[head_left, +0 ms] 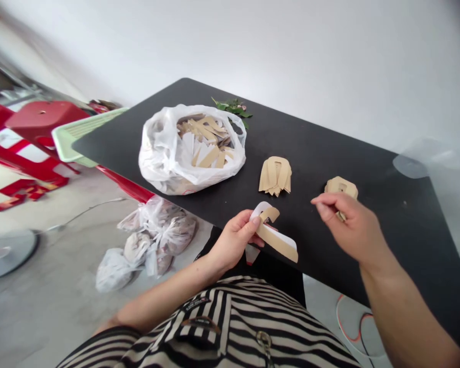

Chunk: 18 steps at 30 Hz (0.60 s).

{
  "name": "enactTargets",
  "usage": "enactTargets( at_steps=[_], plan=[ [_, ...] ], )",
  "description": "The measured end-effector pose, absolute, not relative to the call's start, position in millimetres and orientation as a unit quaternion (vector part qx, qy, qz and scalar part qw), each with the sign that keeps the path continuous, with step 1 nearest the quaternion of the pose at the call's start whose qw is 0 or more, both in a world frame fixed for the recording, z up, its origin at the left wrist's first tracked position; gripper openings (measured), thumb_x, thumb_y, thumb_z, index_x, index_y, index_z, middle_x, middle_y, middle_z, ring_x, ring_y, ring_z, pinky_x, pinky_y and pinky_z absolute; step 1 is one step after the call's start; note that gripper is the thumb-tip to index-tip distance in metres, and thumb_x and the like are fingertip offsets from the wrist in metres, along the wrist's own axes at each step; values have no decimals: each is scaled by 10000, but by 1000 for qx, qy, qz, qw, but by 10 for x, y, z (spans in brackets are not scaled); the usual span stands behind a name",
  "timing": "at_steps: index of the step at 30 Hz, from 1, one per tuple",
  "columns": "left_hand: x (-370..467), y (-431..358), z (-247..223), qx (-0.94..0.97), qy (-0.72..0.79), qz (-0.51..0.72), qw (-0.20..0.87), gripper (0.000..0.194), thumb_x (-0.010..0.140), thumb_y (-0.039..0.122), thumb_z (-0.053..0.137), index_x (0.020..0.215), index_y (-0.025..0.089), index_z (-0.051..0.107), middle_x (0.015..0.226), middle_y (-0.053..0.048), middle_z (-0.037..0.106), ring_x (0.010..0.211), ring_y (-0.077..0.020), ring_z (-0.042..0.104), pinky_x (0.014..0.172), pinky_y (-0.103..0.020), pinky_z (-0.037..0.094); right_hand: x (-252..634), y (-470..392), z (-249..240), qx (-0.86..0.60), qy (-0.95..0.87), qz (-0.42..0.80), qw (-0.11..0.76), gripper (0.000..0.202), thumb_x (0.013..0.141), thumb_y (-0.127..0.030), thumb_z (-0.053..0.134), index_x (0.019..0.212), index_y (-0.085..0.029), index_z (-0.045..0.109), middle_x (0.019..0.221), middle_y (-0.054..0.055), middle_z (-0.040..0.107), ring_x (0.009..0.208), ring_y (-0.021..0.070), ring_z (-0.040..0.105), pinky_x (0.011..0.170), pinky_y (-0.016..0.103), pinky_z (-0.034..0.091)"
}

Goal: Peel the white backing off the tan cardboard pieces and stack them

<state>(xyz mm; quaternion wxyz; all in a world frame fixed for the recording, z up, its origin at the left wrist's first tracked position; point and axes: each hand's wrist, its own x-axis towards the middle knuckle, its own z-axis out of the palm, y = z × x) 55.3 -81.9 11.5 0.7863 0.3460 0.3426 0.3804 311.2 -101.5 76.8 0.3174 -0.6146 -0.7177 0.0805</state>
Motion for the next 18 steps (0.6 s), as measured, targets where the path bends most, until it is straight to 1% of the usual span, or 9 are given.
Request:
enactTargets(
  at_steps=[3, 6, 8, 11, 13, 15, 18],
  plan=[
    [501, -829, 112, 320, 341, 389, 794, 354, 904, 498, 695, 986, 162, 618, 851, -66, 755, 695, -130, 687, 610, -203, 542, 2775, -1174, 743, -603, -712, 132, 335, 134, 993, -299, 589, 1069, -277, 697, 1069, 41, 723, 942, 211, 688, 815, 355, 547],
    [426, -851, 107, 304, 333, 389, 803, 355, 884, 493, 718, 956, 163, 608, 825, -58, 741, 664, -124, 672, 586, -202, 534, 2642, -1146, 734, -612, -693, 172, 338, 151, 993, -321, 592, 1088, -271, 698, 1060, 41, 706, 859, 181, 662, 756, 328, 536],
    [369, -870, 100, 309, 328, 381, 807, 360, 873, 495, 730, 943, 162, 612, 800, -48, 726, 644, -123, 665, 574, -204, 528, 2585, -1071, 741, -601, -702, 207, 323, 175, 977, -343, 618, 1115, -272, 698, 1078, 38, 691, 816, 165, 637, 740, 322, 527],
    [291, -896, 87, 327, 328, 373, 804, 360, 857, 489, 749, 921, 157, 625, 761, -27, 695, 612, -113, 643, 565, -205, 520, 2463, -960, 763, -566, -722, 268, 293, 201, 948, -359, 658, 1126, -275, 699, 1102, 35, 680, 808, 156, 615, 737, 317, 516],
    [250, -905, 83, 338, 328, 373, 799, 361, 844, 486, 764, 904, 155, 631, 758, -21, 687, 587, -101, 621, 551, -200, 511, 2370, -911, 783, -553, -727, 301, 274, 152, 944, -355, 657, 1056, -267, 709, 1038, 25, 686, 792, 154, 603, 717, 309, 501],
    [217, -905, 84, 345, 327, 375, 796, 371, 837, 497, 768, 895, 155, 634, 770, -26, 694, 578, -98, 615, 543, -200, 509, 2307, -876, 806, -551, -725, 328, 250, 122, 944, -361, 649, 959, -255, 706, 923, 9, 681, 750, 151, 583, 681, 303, 478],
    [177, -887, 93, 334, 324, 386, 796, 386, 860, 530, 731, 911, 156, 645, 759, -27, 692, 581, -108, 623, 547, -210, 523, 2334, -804, 839, -557, -697, 383, 239, 166, 938, -399, 652, 894, -242, 684, 791, -9, 646, 696, 149, 548, 640, 296, 449]
  ],
)
